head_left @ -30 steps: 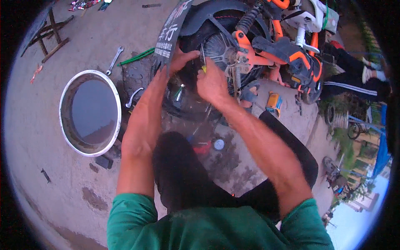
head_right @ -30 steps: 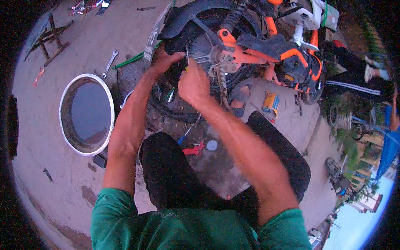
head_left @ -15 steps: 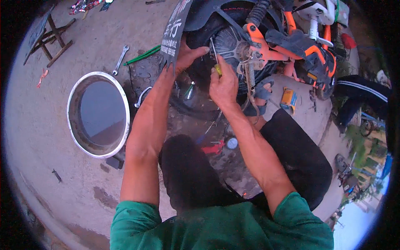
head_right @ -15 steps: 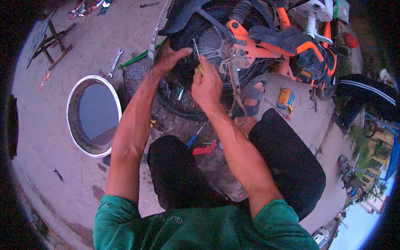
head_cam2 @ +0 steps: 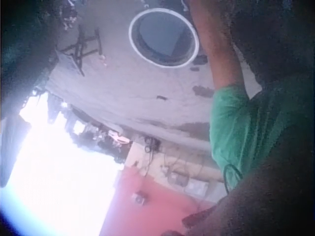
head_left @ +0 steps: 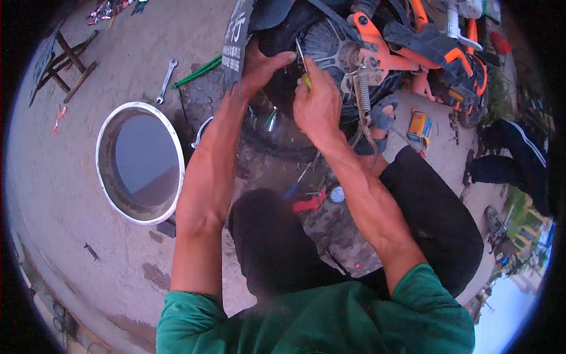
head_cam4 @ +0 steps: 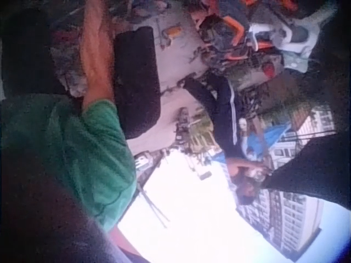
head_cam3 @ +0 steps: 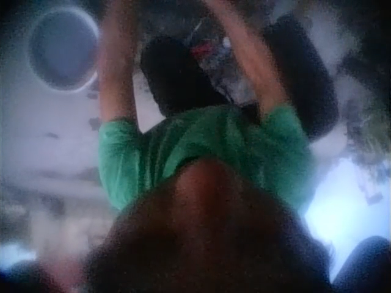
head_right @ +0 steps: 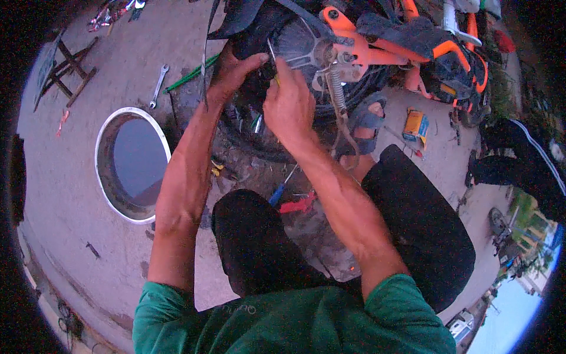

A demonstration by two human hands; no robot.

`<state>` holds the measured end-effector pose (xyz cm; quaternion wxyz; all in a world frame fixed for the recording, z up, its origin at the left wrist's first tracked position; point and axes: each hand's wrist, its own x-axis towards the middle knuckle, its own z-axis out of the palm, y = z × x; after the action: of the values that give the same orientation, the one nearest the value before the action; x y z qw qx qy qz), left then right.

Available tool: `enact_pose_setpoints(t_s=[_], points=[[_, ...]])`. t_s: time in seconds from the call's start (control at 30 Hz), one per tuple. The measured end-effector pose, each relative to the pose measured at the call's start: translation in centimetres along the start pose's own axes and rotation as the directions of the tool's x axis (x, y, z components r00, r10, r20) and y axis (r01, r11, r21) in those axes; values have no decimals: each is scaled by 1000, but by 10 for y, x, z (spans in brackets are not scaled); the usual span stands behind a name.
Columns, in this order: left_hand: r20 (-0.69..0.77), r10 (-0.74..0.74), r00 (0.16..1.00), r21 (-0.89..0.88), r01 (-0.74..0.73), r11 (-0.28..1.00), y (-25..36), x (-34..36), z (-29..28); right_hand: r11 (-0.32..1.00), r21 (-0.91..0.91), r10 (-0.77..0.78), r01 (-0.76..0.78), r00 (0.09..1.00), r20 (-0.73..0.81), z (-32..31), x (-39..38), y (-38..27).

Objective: The person uses a screwdriver to pry at the rim of a motorcycle wheel, then uses their hands to pull and remove a tire from the wheel hub.

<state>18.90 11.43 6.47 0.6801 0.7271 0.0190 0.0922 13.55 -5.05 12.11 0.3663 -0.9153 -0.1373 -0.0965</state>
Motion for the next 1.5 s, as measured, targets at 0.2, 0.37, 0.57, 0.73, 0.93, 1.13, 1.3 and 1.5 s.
enact_pose_setpoints(t_s=[0.2, 0.37, 0.57, 0.73, 0.93, 1.13, 1.3, 1.5], points=[[14, -32, 999, -50, 33, 998, -13, 8, -1, 999, -48, 8, -5, 999, 45, 0, 10, -2], [-48, 63, 997, 79, -59, 995, -29, 11, -1, 992, -95, 93, -84, 991, 93, -4, 14, -15], [-31, -34, 999, 124, 37, 992, -15, 3, 0, 996, 83, -40, 45, 998, -58, -1, 9, -2], [-20, -51, 999, 47, 52, 998, -11, 0, -6, 998, -55, 28, -23, 996, 87, -4, 13, -13], [-11, -80, 997, -38, 80, 996, -3, 4, 2, 996, -47, 75, -72, 995, 61, -1, 13, -14], [-41, -87, 995, 51, 89, 995, -5, -2, -4, 988, -5, 152, -155, 969, 196, -27, 13, -23], [-25, -87, 996, 23, 87, 996, -5, 4, 4, 911, 340, 154, -233, 958, 243, -33, -17, 16], [-48, -5, 999, 50, 8, 999, -17, 5, -2, 80, 759, 461, -647, 699, 547, -15, -41, 26]])
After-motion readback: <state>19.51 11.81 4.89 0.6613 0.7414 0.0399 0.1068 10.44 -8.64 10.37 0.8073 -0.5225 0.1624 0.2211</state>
